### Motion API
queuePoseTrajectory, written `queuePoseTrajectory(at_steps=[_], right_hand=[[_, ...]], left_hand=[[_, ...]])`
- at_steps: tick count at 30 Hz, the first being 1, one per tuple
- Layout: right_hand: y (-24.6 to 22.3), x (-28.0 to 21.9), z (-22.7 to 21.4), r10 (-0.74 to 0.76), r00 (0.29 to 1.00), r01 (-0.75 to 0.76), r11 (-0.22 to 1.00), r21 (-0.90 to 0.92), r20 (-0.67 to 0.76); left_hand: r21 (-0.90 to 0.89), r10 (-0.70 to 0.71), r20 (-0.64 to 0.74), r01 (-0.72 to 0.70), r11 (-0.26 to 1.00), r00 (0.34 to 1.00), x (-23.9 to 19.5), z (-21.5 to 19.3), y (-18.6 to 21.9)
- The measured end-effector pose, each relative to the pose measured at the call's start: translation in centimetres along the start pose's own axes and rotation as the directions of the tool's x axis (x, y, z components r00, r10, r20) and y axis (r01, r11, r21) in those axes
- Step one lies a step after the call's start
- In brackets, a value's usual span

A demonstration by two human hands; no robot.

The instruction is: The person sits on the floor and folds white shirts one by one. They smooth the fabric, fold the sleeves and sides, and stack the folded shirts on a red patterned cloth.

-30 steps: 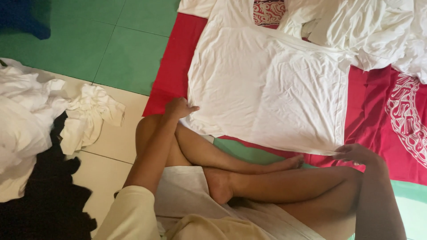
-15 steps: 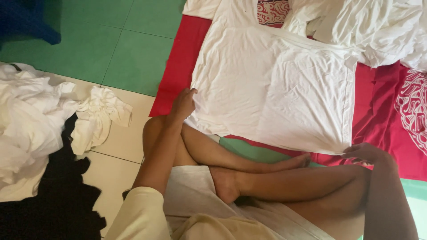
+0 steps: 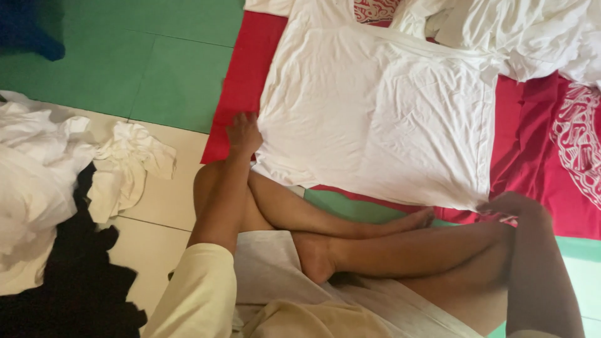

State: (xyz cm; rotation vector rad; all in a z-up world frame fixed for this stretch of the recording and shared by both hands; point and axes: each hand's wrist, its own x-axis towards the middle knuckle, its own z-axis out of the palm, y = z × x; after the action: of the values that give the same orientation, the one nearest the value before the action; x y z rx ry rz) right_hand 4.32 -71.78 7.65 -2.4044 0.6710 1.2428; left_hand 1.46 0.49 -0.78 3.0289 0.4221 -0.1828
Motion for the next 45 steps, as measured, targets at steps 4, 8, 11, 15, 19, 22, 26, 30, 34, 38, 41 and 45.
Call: queuePoseTrajectory(at_steps=[4,8,11,15,19,22,26,30,34,38,41,45], right_hand=[[0.4,3.5,-0.7,-0.188,0.927,0.046,0.915,-0.402,-0.323],[-0.7,5.3,0.1,-0.167,0.899,0.077,0.97,-0.229,-0.406],[2.0,11.2,0.5,-0.282,0.888,0.276,0.959,-0.069,-0.363],[0.7,7.0,0.2,-0.198,0.916,0.157,0.977,-0.143,-0.348],[1.1,4.7,-0.6,-0.1,0.897,0.049,0.991,-0.128,-0.431],[3.8,8.1,-1.2,-0.032,0.873,-0.025,0.994,-0.111,-0.486],[1.4,5.4,-0.8,-0.042,0.888,-0.011,0.994,-0.111,-0.458],[-1.8,5.9,-1.5,-0.188,0.883,0.255,0.962,0.102,-0.43],[-1.6,9.2,-1.1,-0.203,0.852,0.24,0.971,0.016,-0.483],[-0.7,7.8,-1.8,-0.142,0.906,0.217,0.965,0.149,-0.399],[-0.4,6.0,-2.4,-0.115,0.953,0.25,0.821,0.513,-0.28],[-1.3,4.5,-3.0,-0.049,0.98,0.154,0.798,0.583,-0.192]], left_hand=[[0.097,0.145,-0.393,-0.115,0.989,0.908,-0.4,-0.1,-0.5],[-0.2,0.359,-0.312,-0.43,0.88,0.879,-0.1,0.7,0.0],[-0.222,0.413,-0.244,-0.465,0.857,0.878,-0.3,0.5,0.0],[-0.229,0.305,0.049,-0.287,0.93,0.951,-1.8,-3.3,0.9],[-0.12,0.226,0.191,-0.206,0.971,0.955,-2.1,-5.7,1.0],[-0.119,0.173,0.25,-0.148,0.982,0.953,-1.4,-5.6,0.9],[-0.083,0.155,0.287,-0.136,0.987,0.945,-1.2,-5.7,1.0],[-0.122,0.183,0.196,-0.161,0.979,0.963,-0.2,-6.1,1.6],[-0.223,0.123,0.259,-0.065,0.973,0.958,0.2,-6.1,1.9],[-0.244,0.034,0.325,0.049,0.968,0.945,0.0,-8.2,2.1],[-0.256,0.006,0.352,0.09,0.962,0.936,0.7,-7.8,1.7],[-0.265,-0.027,0.402,0.145,0.953,0.915,1.1,-7.4,0.9]])
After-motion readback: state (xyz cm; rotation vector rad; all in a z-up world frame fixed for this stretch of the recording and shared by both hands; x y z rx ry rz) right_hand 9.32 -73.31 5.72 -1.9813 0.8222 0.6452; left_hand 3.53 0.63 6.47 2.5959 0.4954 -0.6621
